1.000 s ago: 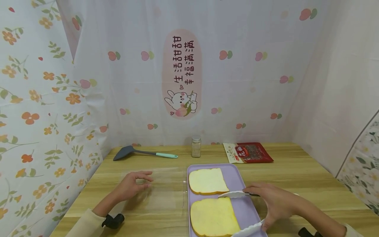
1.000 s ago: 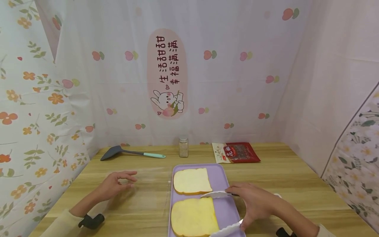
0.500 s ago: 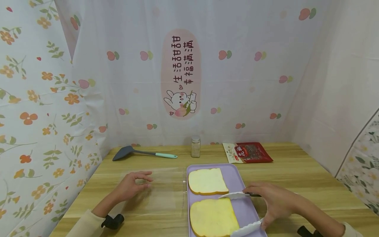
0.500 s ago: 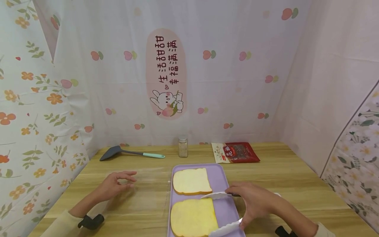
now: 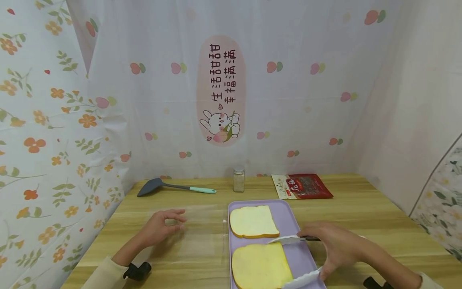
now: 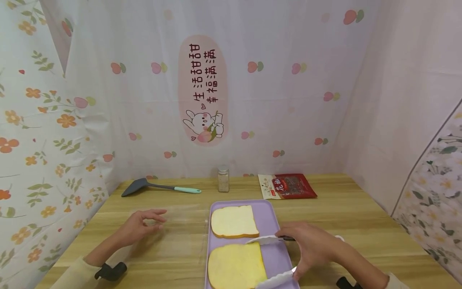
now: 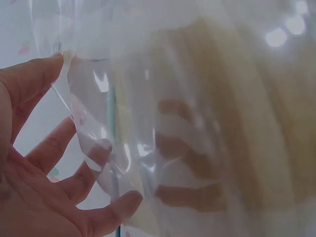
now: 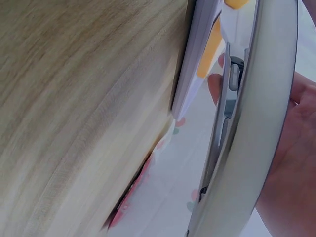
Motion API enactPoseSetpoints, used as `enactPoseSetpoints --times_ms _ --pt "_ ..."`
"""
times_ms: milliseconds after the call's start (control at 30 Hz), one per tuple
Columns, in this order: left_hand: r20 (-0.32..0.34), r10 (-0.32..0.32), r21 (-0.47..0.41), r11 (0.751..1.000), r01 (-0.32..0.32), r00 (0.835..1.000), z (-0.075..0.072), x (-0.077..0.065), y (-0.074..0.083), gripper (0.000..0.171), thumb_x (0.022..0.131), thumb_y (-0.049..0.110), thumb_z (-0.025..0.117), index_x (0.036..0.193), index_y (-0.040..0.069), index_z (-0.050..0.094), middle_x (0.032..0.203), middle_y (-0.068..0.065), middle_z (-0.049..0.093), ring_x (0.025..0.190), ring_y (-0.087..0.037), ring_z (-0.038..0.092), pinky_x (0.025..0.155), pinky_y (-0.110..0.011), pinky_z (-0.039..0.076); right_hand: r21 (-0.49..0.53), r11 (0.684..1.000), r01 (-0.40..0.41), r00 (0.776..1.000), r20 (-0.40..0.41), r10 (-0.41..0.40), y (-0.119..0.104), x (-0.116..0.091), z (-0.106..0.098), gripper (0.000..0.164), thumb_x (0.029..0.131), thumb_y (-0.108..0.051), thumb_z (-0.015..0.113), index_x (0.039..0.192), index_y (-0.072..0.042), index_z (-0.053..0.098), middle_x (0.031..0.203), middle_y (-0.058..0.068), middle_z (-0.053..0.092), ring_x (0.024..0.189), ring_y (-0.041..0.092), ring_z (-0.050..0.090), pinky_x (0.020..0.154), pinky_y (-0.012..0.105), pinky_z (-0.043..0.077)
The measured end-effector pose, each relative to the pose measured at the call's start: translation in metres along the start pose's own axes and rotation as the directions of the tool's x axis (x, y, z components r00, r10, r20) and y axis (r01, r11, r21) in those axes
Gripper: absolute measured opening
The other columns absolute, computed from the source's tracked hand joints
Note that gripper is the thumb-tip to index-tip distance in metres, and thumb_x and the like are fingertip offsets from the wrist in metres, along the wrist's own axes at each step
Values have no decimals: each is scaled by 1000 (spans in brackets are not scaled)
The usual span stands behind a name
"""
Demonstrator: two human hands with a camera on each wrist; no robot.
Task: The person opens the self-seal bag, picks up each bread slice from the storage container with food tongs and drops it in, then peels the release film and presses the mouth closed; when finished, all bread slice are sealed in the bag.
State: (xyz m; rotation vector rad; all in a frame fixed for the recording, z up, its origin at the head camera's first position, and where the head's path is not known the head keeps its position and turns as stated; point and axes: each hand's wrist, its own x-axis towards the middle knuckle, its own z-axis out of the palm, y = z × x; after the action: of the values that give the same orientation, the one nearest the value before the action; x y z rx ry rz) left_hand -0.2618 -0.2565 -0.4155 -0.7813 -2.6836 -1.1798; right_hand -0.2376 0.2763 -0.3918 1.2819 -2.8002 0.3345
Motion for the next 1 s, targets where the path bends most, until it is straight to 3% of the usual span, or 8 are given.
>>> enactPoseSetpoints --times_ms 133,333,667,1000 --pt "4 -20 -13 1000 20 1000 0 -2 0 18 93 17 71 106 6 76 132 -22 60 128 -44 51 97 -60 42 12 1000 22 1000 -6 -22 0 2 0 91 54 -72 84 127 -22 63 124 -16 60 111 14 59 85 43 53" --pt "-8 -26 -1 1000 26 1000 0 -2 -1 17 91 17 72 105 8 77 132 -20 61 128 -42 52 99 -53 43 57 998 38 999 -9 -38 1 3 -1 86 56 -67 87 124 -21 64 121 -16 61 107 9 60 84 38 54" --pt "-13 -18 -12 1000 18 1000 -1 -3 -3 17 91 15 72 105 6 76 131 -22 61 126 -45 52 98 -63 39 54 998 40 999 -34 -39 5 1 2 82 56 -67 87 123 -26 64 122 -18 61 109 12 60 85 41 53" --pt "-10 -30 -36 999 30 999 0 -5 -3 18 92 16 72 106 7 76 134 -24 59 126 -46 51 96 -61 43 76 997 -29 999 -22 31 6 -1 -1 80 57 -65 87 124 -29 63 124 -18 60 114 16 59 89 43 52"
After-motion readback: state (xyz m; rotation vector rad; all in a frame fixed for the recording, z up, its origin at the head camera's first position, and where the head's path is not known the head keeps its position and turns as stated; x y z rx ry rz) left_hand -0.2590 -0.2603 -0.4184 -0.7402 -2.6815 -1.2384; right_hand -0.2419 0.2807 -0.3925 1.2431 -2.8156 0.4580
